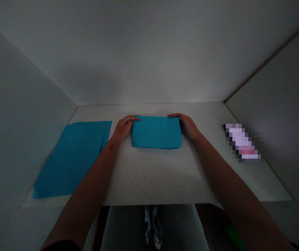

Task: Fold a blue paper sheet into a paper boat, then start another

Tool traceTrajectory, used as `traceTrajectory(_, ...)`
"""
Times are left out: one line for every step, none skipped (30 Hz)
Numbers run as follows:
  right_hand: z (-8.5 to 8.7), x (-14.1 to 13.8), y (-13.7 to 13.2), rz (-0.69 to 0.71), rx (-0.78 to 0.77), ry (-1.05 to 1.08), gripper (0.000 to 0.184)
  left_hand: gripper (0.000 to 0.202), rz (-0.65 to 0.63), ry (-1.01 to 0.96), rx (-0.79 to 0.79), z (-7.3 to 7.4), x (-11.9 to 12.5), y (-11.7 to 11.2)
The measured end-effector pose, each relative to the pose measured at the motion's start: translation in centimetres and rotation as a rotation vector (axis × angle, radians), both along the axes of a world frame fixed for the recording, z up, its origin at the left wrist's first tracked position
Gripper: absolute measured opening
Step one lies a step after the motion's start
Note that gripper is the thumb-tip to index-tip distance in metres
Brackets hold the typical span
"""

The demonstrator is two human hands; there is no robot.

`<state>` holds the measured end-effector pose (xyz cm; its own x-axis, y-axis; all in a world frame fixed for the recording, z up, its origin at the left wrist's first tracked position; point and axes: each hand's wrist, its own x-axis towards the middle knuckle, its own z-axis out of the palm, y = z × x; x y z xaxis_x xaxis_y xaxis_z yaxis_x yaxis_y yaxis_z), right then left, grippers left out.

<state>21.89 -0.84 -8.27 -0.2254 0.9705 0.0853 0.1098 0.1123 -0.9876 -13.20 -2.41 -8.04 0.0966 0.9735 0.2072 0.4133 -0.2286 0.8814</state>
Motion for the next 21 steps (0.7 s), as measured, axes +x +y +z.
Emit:
traceTrajectory(0.1,-0.1,0.0,-0.007,0.014,0.015,0.049,0.032,0.004,-0.008,0.003,0.0,0.1,-0.1)
traceTrajectory(0.2,-0.2,0.0,-0.009,0.029,0.021,0.050,0.031,0.003,-0.016,0.009,0.0,0.2,-0.1)
traceTrajectory(0.2,-0.2,0.0,-0.005,0.044,0.016,0.053,0.033,0.001,-0.022,0.014,0.0,0.3,-0.3)
traceTrajectory(0.3,-0.2,-0.1,0.008,0.055,0.005,0.057,0.038,0.001,-0.029,0.012,0.0,0.3,-0.4)
traceTrajectory(0.3,-0.2,-0.1,0.027,0.062,-0.004,0.061,0.045,0.001,-0.039,0.001,0.0,0.4,-0.6)
traceTrajectory(0.2,-0.2,-0.1,0.047,0.067,-0.010,0.066,0.053,0.002,-0.051,-0.017,-0.1,0.4,-0.7)
traceTrajectory(0.1,-0.1,-0.1,0.066,0.072,-0.014,0.070,0.059,0.004,-0.065,-0.036,-0.1,0.5,-0.8)
traceTrajectory(-0.1,-0.1,-0.1,0.079,0.079,-0.020,0.073,0.063,0.004,-0.077,-0.052,-0.2,0.5,-0.8)
traceTrajectory(-0.3,-0.1,-0.1,0.085,0.090,-0.033,0.077,0.063,0.003,-0.089,-0.061,-0.4,0.6,-0.8)
traceTrajectory(-0.4,-0.2,-0.1,0.085,0.102,-0.056,0.078,0.063,0.003,-0.104,-0.060,-0.5,0.7,-0.8)
traceTrajectory(-0.6,-0.2,-0.1,0.080,0.114,-0.078,0.078,0.062,0.007,-0.125,-0.048,-0.6,0.8,-0.7)
traceTrajectory(-0.8,-0.4,0.0,0.070,0.122,-0.090,0.076,0.065,0.013,-0.154,-0.033,-0.8,0.9,-0.7)
traceTrajectory(-0.9,-0.5,0.0,0.055,0.125,-0.088,0.072,0.072,0.018,-0.191,-0.020,-0.9,1.0,-0.6)
traceTrajectory(-1.0,-0.6,0.0,0.036,0.124,-0.072,0.069,0.080,0.019,-0.227,-0.013,-1.0,1.1,-0.6)
traceTrajectory(-1.1,-0.7,0.1,0.015,0.121,-0.047,0.065,0.086,0.014,-0.256,-0.011,-1.1,1.2,-0.6)
traceTrajectory(-1.2,-0.8,0.2,-0.010,0.119,-0.016,0.062,0.089,0.002,-0.268,-0.012,-1.0,1.3,-0.7)
traceTrajectory(-1.2,-0.8,0.2,-0.034,0.119,0.015,0.061,0.087,-0.014,-0.260,-0.010,-1.0,1.4,-0.8)
traceTrajectory(-1.2,-0.8,0.3,-0.054,0.118,0.041,0.061,0.081,-0.026,-0.235,0.000,-0.8,1.5,-0.9)
traceTrajectory(-1.1,-0.8,0.4,-0.068,0.116,0.061,0.062,0.072,-0.030,-0.195,0.021,-0.6,1.6,-1.1)
traceTrajectory(-1.1,-0.8,0.4,-0.076,0.112,0.077,0.064,0.063,-0.023,-0.141,0.052,-0.4,1.7,-1.2)
traceTrajectory(-1.1,-0.8,0.4,-0.079,0.109,0.084,0.066,0.055,-0.010,-0.079,0.088,-0.1,1.7,-1.3)
